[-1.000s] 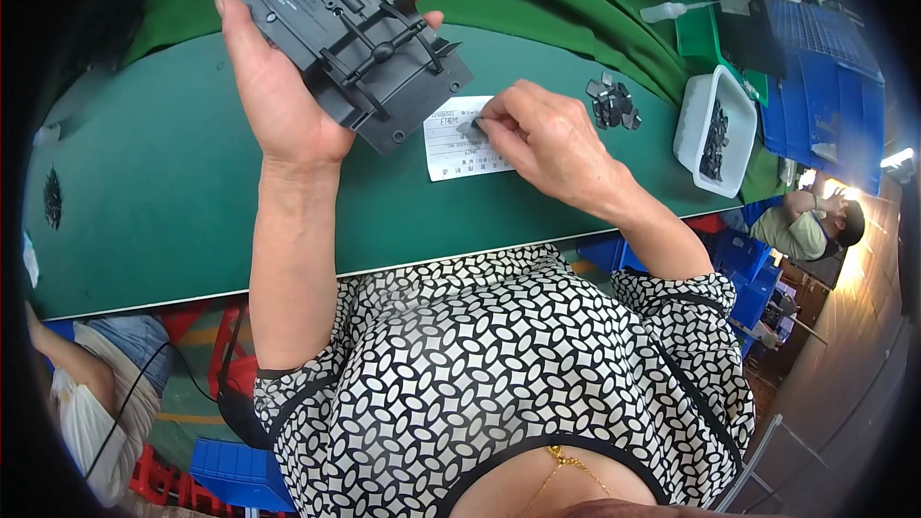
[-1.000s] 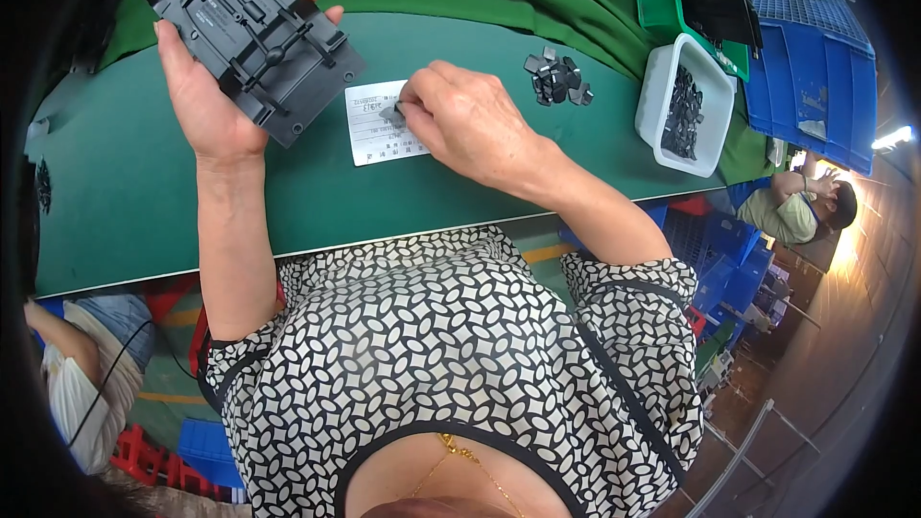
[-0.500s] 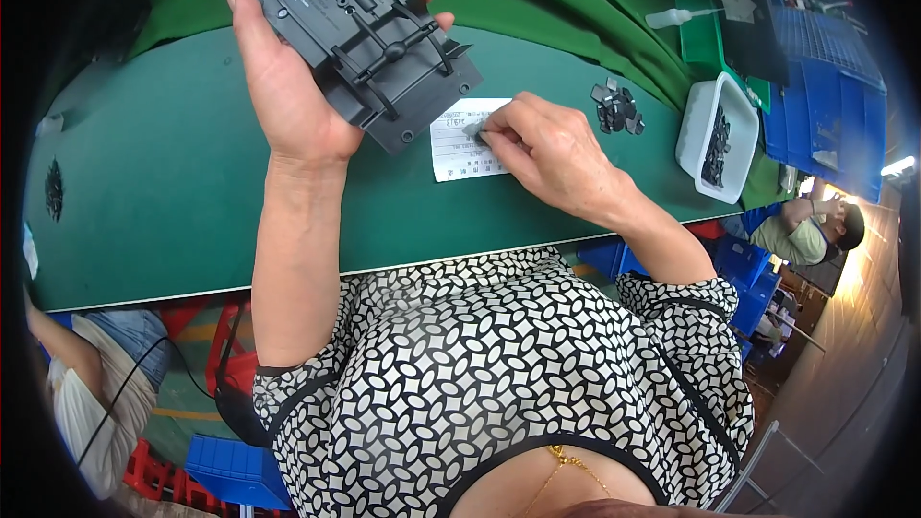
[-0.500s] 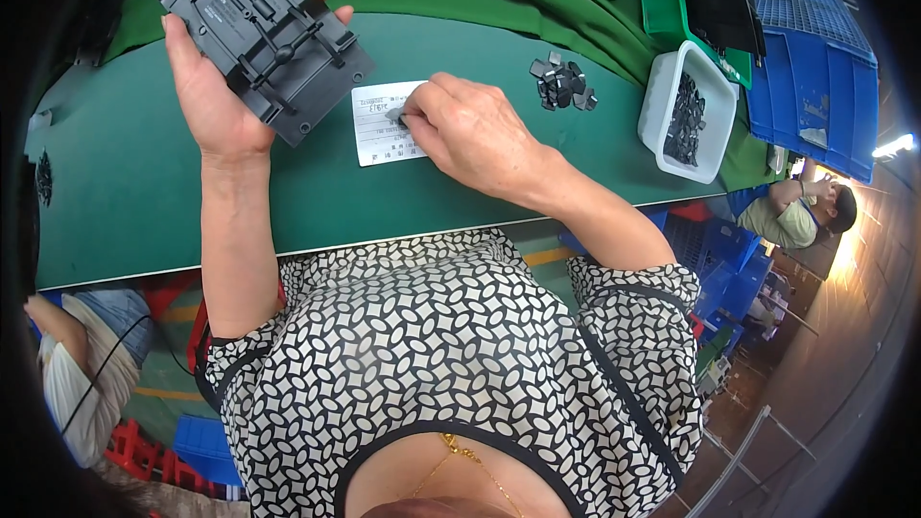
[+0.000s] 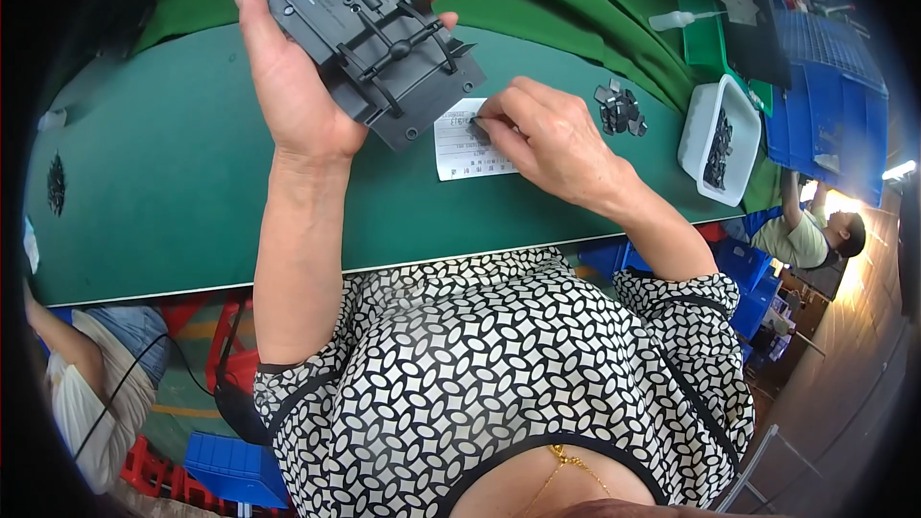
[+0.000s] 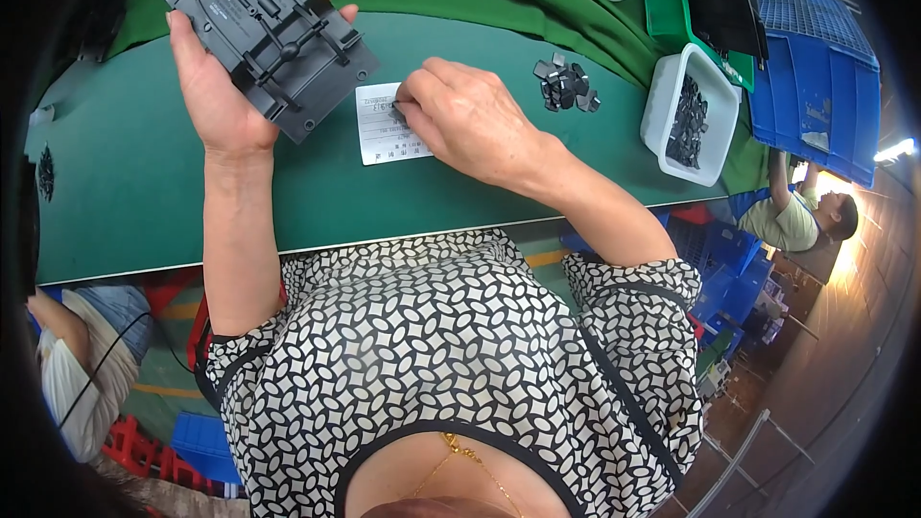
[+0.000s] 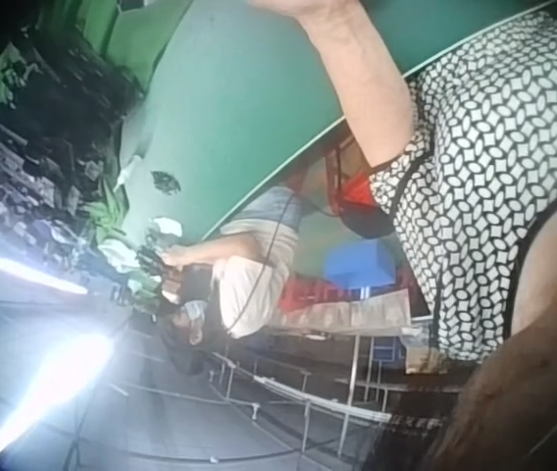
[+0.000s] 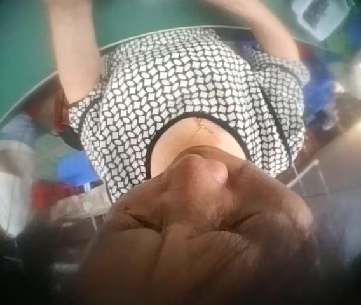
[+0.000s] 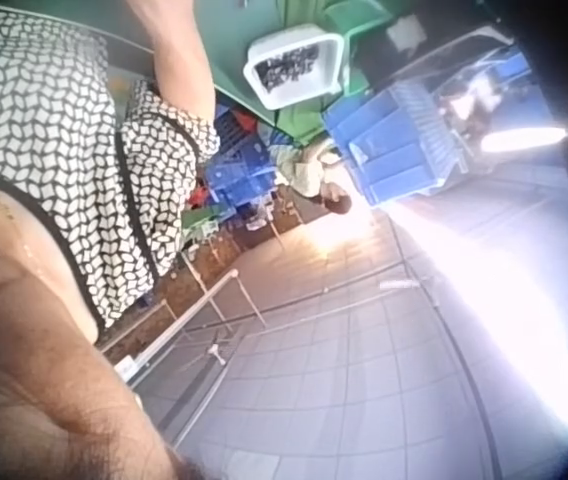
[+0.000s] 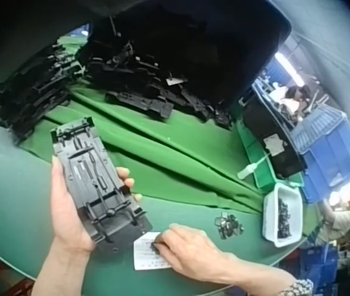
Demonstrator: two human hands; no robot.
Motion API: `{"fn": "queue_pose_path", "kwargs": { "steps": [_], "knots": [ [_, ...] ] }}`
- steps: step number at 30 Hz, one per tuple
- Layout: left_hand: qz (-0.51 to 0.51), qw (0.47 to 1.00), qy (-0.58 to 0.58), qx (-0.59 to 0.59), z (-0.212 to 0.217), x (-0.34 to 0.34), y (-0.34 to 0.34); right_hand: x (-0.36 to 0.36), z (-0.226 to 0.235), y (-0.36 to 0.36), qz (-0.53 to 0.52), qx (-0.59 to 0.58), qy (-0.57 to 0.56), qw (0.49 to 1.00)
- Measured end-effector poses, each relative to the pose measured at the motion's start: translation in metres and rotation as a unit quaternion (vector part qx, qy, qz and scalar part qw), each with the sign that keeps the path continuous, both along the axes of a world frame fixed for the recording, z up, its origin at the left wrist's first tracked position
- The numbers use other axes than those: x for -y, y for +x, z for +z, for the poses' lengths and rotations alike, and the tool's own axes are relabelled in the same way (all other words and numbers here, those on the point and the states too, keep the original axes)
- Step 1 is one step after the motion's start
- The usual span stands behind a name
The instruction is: Assembling plastic components onto a toy car chassis at a factory workbench.
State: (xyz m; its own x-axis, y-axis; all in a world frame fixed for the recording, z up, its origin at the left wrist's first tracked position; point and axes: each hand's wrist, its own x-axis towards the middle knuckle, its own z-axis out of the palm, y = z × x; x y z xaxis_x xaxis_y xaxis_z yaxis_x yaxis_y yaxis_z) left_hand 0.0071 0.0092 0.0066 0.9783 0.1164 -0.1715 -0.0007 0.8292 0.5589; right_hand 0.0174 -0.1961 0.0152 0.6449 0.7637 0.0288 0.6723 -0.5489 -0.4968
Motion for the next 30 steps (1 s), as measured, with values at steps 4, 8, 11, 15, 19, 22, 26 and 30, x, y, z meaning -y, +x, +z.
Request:
{"fn": "queue_pose_path", "kwargs": {
  "steps": [4,8,11,15,19,22,26,30],
  "knots": [
    [-0.092,0.952,-0.172,0.235,-0.043,-0.016,0.004,0.001,0.003,-0.004,0.025,0.011,-0.024,0.999],
    [-0.001,1.0,-0.002,0.002,-0.001,0.0,0.0,0.004,0.001,0.0,0.026,0.005,-0.02,0.999],
    [0.001,1.0,0.002,0.0,-0.012,-0.004,0.001,0.001,0.002,0.004,0.034,0.013,-0.002,0.999],
    [-0.048,0.988,-0.09,0.118,-0.014,-0.004,0.0,0.005,0.001,-0.002,0.034,-0.003,-0.019,0.999],
    [-0.003,1.0,-0.008,0.005,-0.004,0.0,-0.001,0.007,0.001,-0.005,0.02,-0.02,-0.013,1.0],
    [-0.103,0.947,-0.185,0.241,-0.041,-0.014,0.003,0.006,0.0,-0.002,-0.047,-0.02,0.014,0.999],
    [-0.002,1.0,-0.007,-0.002,-0.002,0.0,0.001,0.008,-0.003,-0.006,-0.071,-0.052,0.019,0.996],
    [-0.003,1.0,0.0,0.001,-0.002,0.0,0.0,0.006,-0.006,-0.012,-0.072,-0.06,0.012,0.996]
  ]
}}
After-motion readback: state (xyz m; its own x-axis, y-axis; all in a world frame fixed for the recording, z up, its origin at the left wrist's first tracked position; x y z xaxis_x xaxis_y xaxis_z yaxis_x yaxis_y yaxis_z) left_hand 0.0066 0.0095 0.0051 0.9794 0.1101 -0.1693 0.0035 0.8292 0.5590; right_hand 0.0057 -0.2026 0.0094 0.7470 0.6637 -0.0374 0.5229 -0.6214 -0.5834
